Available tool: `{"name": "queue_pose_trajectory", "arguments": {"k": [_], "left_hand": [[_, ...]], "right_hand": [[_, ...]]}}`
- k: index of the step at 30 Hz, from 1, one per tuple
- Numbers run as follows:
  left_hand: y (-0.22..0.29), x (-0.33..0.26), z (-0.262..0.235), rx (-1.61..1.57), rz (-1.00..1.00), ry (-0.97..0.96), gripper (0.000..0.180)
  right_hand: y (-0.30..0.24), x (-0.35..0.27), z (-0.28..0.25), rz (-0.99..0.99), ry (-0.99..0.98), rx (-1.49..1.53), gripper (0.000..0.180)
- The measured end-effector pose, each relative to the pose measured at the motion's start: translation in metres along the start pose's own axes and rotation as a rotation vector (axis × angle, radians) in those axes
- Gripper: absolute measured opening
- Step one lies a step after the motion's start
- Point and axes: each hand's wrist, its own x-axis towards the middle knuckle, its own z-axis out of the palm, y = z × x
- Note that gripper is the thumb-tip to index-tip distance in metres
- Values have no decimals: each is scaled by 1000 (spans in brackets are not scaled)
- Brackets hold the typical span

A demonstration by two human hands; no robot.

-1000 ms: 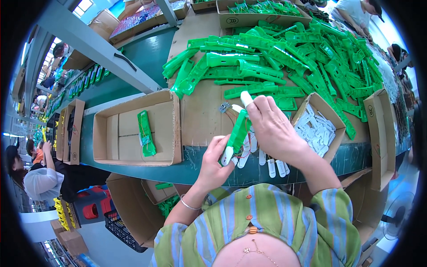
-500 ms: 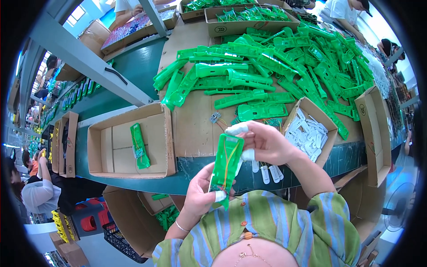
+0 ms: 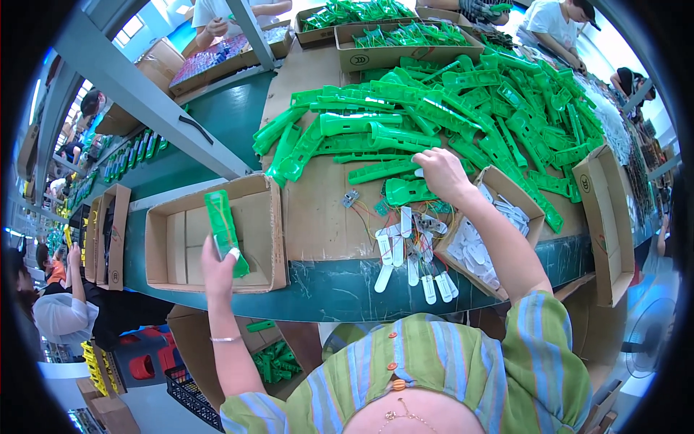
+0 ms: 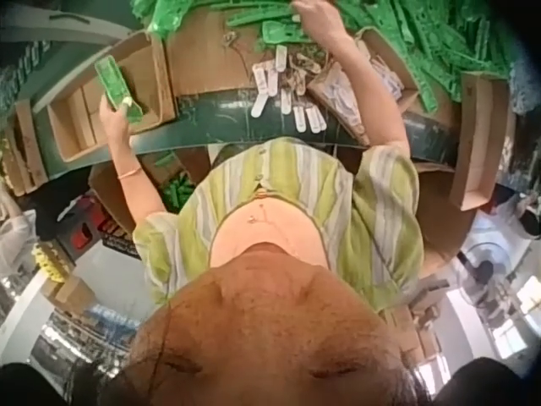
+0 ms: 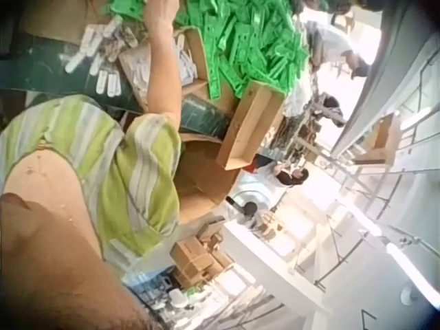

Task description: Assembling electrical components into green plastic lighting housings at a factory workstation.

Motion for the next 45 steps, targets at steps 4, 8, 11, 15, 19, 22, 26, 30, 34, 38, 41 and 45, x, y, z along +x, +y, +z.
{"name": "queue_pose_trajectory", "arguments": {"k": [4,8,11,15,19,22,26,30,34,38,41,45], "left_hand": [[-28,7,-15,960,230,95,48],[61,-40,94,-51,401,-290,50],[69,-65,171,-567,-1,-589,38],[70,-68,192,-591,-189,-582,27],[56,-62,184,-572,-186,-558,41],[59,-63,177,-653,-211,-677,58],[68,-65,171,-616,-61,-702,74],[62,-68,160,-563,-94,-689,79],[62,-75,156,-447,-101,-539,76],[62,-84,159,-397,-60,-460,66],[56,-84,159,-367,-37,-403,59],[44,-86,151,-324,-60,-408,56]], "right_hand": [[-38,5,-41,386,-230,548,16],[-61,-21,-55,474,-289,1627,22],[-99,-33,-61,438,-345,1702,28],[-105,-61,-89,187,-83,758,36],[-36,-111,-89,395,-83,359,39],[-21,-142,-69,313,-306,99,35],[-21,-145,-51,276,-217,108,30],[-2,-144,-59,268,-142,120,24],[-9,-118,-93,638,81,707,9],[-60,-87,-92,457,204,1350,15],[-94,-76,-71,475,47,1593,18],[-123,-68,-51,445,-241,1836,33]]}}
